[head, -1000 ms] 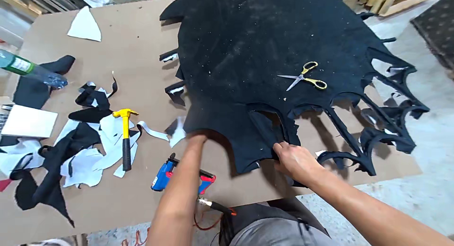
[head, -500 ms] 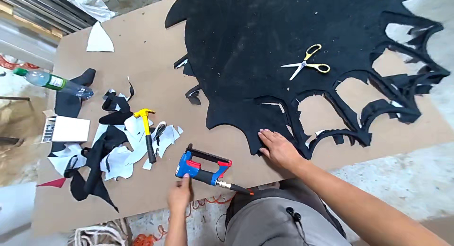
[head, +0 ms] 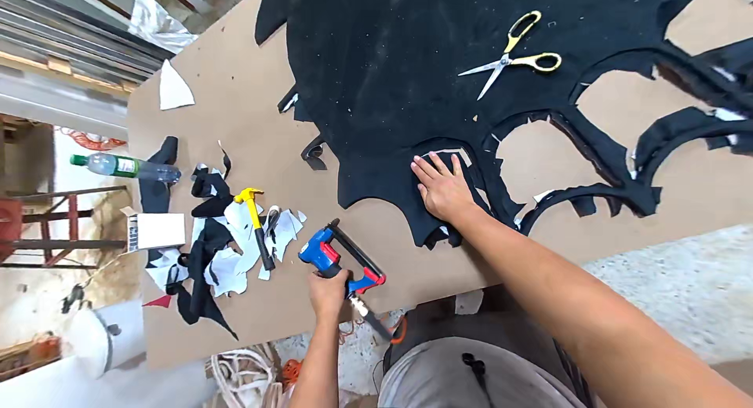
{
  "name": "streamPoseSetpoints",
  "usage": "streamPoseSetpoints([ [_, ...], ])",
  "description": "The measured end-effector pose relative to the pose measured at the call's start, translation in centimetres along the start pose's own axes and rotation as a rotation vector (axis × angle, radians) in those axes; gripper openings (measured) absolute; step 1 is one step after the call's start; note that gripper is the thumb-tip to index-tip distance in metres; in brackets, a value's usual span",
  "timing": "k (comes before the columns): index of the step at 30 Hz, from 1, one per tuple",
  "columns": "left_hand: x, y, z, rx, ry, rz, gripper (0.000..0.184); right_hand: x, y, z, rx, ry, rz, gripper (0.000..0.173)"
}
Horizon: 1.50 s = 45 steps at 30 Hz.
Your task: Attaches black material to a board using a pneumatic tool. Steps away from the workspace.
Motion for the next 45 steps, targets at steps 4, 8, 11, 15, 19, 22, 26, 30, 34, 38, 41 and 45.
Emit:
streamPoseSetpoints([
  [4, -2.4, -3.9, -3.0, -0.204, 0.108, 0.147, 0.065, -0.1, -1.1, -1.0, 0.100, -0.046, 0.042, 0.056],
  [8, -9.9, -7.5, -11.2, 0.180, 0.489, 0.232, 0.062, -5.7, -6.5, -0.4, 0.368, -0.047, -0.135, 0.061],
  [11, -16.8, -6.3, -17.0, 0.635, 1.031, 0.140, 0.053, -10.8, -11.1, 2.8, 0.434, -0.220, -0.185, 0.068],
  [15, -23.3, -2.1, -22.3, 1.001, 1.354, 0.245, 0.047, -12.7, -13.8, 6.2, 0.290, -0.353, 0.044, 0.051],
  [19, -27.1, 0.0, -23.6, 0.962, 1.565, 0.261, 0.019, -11.4, -11.8, 4.8, 0.383, -0.178, 0.335, 0.030],
  [22, -27.4, -2.0, -20.2, 0.357, 1.704, 0.039, 0.019, -11.3, -11.9, 2.0, 0.537, -0.065, 0.074, 0.029],
  [26, -20.0, 1.5, -13.8, 0.064, 1.201, 0.024, 0.022, -9.9, -11.1, -3.0, 0.798, 0.181, -0.154, 0.033],
  [30, -10.7, 9.6, -15.9, 0.047, 0.727, 0.041, 0.039, -4.2, -11.7, -6.5, 0.778, 0.138, -0.149, 0.042],
  [34, -7.7, 15.1, -20.9, 0.099, 0.597, -0.054, 0.048, 0.3, -12.5, -7.6, 0.772, 0.004, -0.177, 0.026],
  [38, -6.1, 16.7, -23.3, 0.215, 0.519, -0.192, 0.052, 3.0, -13.3, -7.6, 1.022, -0.223, -0.223, 0.026],
  [41, -5.5, 17.7, -23.5, 0.255, 0.491, -0.213, 0.054, 4.6, -12.9, -7.0, 0.964, -0.278, -0.155, 0.025],
  [45, -5.5, 17.9, -23.3, 0.237, 0.509, -0.250, 0.052, 5.6, -11.1, -6.5, 0.867, -0.292, -0.100, 0.021],
])
Point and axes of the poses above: each hand's wrist, its own x-axis towards the middle knuckle, its own y-axis out of the palm, z = x × y, the point moved 5 cm from there along x, towards the middle knuckle, and after that the axes turned 6 degrees about -y, right-handed, at the moved point
